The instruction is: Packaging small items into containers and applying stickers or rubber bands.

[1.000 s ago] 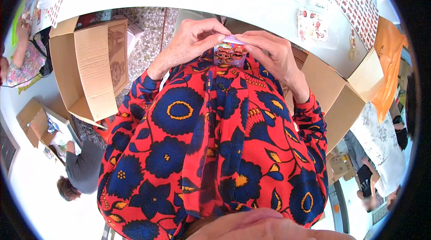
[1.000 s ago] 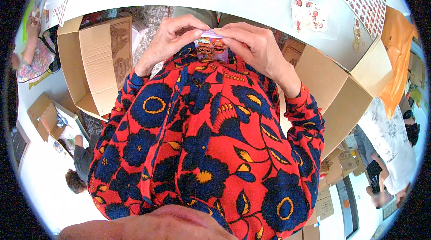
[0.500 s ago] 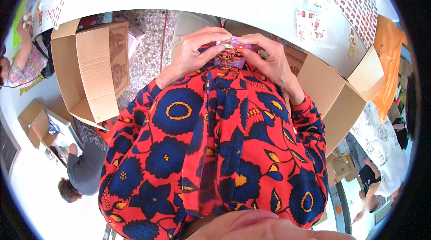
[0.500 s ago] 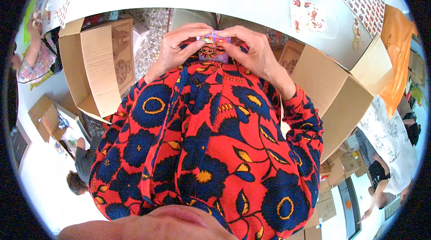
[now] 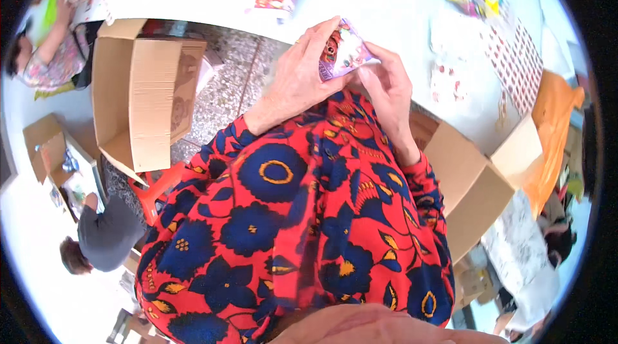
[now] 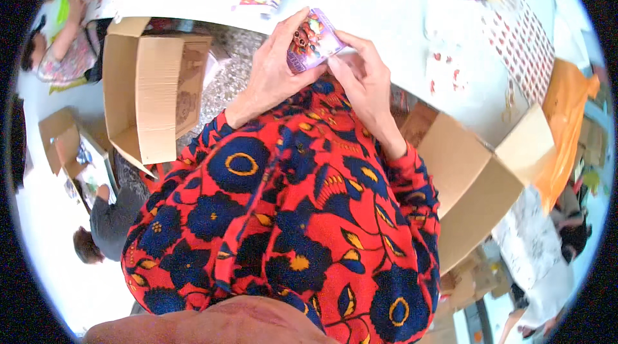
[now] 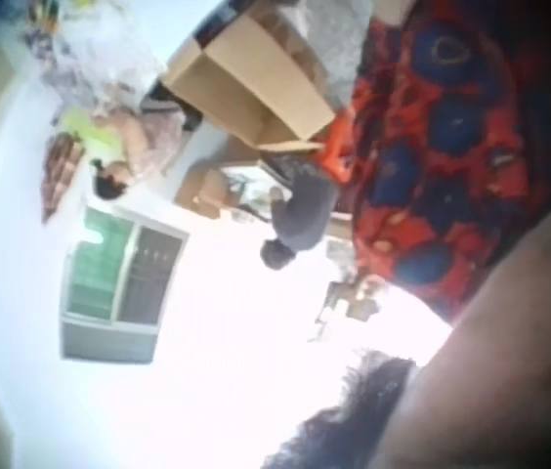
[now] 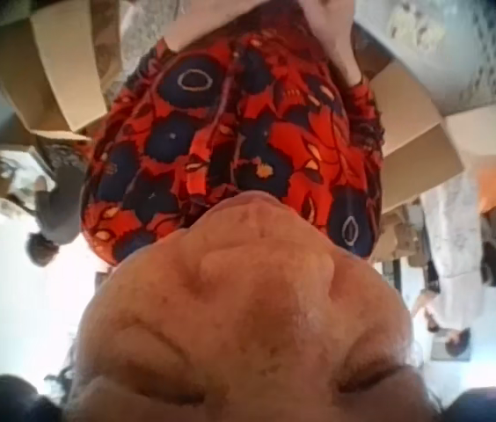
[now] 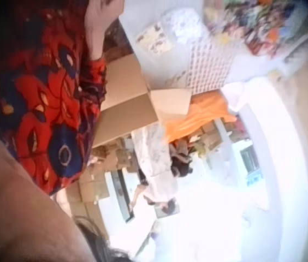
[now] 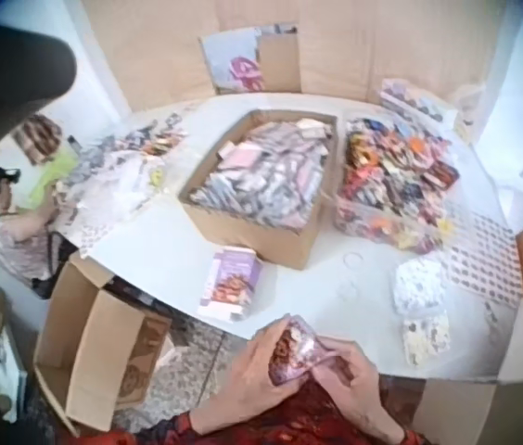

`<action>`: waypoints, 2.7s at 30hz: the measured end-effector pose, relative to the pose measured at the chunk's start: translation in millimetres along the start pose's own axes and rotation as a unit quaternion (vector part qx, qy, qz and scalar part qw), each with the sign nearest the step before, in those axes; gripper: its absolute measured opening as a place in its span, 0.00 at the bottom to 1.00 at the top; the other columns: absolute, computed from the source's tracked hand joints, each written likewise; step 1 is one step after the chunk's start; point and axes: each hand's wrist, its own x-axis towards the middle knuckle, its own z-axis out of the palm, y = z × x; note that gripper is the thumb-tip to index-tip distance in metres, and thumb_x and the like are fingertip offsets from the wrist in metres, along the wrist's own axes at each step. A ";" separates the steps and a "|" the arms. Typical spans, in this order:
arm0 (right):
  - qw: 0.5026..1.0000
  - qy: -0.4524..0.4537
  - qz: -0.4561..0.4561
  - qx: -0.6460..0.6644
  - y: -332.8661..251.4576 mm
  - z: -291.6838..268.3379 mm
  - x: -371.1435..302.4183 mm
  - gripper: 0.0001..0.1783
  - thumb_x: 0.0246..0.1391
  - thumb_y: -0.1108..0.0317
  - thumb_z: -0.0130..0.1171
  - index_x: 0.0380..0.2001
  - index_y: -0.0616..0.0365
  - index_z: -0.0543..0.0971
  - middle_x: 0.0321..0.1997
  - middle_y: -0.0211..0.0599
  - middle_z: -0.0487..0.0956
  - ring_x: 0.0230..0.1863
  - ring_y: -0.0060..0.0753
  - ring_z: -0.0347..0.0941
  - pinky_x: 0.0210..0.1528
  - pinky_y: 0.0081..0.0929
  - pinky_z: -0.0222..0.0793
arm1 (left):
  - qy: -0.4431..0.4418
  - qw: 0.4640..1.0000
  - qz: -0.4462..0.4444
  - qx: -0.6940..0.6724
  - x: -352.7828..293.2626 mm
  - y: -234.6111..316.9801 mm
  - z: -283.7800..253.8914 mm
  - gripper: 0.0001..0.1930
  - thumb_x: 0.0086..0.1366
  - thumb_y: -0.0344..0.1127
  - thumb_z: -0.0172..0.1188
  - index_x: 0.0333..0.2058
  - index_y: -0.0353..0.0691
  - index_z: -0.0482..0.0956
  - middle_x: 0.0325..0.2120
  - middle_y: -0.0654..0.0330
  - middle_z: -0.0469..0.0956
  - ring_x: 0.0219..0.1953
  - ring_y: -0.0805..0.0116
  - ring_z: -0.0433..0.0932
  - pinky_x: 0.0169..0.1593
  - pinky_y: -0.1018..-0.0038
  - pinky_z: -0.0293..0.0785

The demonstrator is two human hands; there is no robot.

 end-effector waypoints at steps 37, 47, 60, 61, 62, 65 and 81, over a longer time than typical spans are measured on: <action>0.966 0.000 -0.064 -0.250 56.5 -19.4 12.5 0.08 0.53 0.77 0.55 0.37 0.61 0.78 0.35 0.36 0.79 0.33 0.24 0.76 0.37 0.20 0.72 | 0.080 0.937 -0.200 0.276 67.8 -115.6 0.6 0.55 0.45 0.55 0.68 0.62 0.32 0.45 0.56 0.40 0.57 0.60 0.43 0.57 0.52 0.36 0.56; 0.966 -0.004 -0.067 -0.248 52.9 -16.3 18.8 0.07 0.53 0.77 0.55 0.36 0.62 0.78 0.32 0.36 0.80 0.31 0.23 0.76 0.36 0.20 0.71 | 0.155 0.953 -0.141 0.220 63.4 -112.3 -14.9 0.53 0.43 0.46 0.69 0.60 0.26 0.46 0.47 0.44 0.67 0.49 0.49 0.69 0.49 0.56 0.67; 0.988 -0.031 -0.010 -0.151 16.4 -23.2 48.8 0.08 0.55 0.74 0.55 0.39 0.63 0.77 0.37 0.29 0.79 0.35 0.17 0.73 0.38 0.16 0.68 | 0.053 0.839 -0.172 -0.514 49.0 -35.5 -39.7 0.40 0.54 0.27 0.61 0.63 0.37 0.49 0.47 0.47 0.72 0.44 0.57 0.78 0.42 0.68 0.78; 0.990 -0.030 -0.030 -0.136 8.0 -25.5 55.7 0.09 0.55 0.74 0.54 0.39 0.62 0.77 0.38 0.30 0.78 0.35 0.17 0.73 0.38 0.16 0.67 | 0.034 0.764 -0.165 -0.622 47.1 -31.3 -35.2 0.39 0.55 0.27 0.61 0.62 0.38 0.50 0.47 0.47 0.73 0.45 0.55 0.77 0.42 0.66 0.78; 0.991 -0.029 -0.050 -0.122 -0.3 -28.0 62.5 0.09 0.56 0.74 0.54 0.40 0.62 0.77 0.40 0.30 0.78 0.35 0.18 0.72 0.39 0.16 0.67 | 0.006 0.761 -0.155 -0.629 45.4 -28.2 -32.1 0.36 0.56 0.30 0.60 0.62 0.38 0.52 0.48 0.48 0.72 0.46 0.52 0.77 0.44 0.62 0.79; 0.991 -0.064 -0.098 -0.071 -33.1 -28.7 81.1 0.14 0.56 0.74 0.53 0.46 0.61 0.73 0.46 0.33 0.75 0.42 0.21 0.71 0.45 0.19 0.67 | -0.052 0.709 -0.140 -0.689 41.0 -18.9 -23.6 0.37 0.56 0.36 0.61 0.61 0.38 0.53 0.49 0.46 0.71 0.46 0.50 0.76 0.45 0.61 0.78; 0.947 -0.154 -0.099 -0.265 -80.7 -24.5 114.1 0.08 0.54 0.72 0.56 0.38 0.62 0.77 0.29 0.23 0.77 0.27 0.08 0.67 0.29 0.11 0.63 | -0.111 0.858 -0.154 -0.477 39.6 -7.6 -16.0 0.40 0.53 0.42 0.65 0.59 0.32 0.54 0.50 0.44 0.67 0.52 0.55 0.70 0.54 0.66 0.68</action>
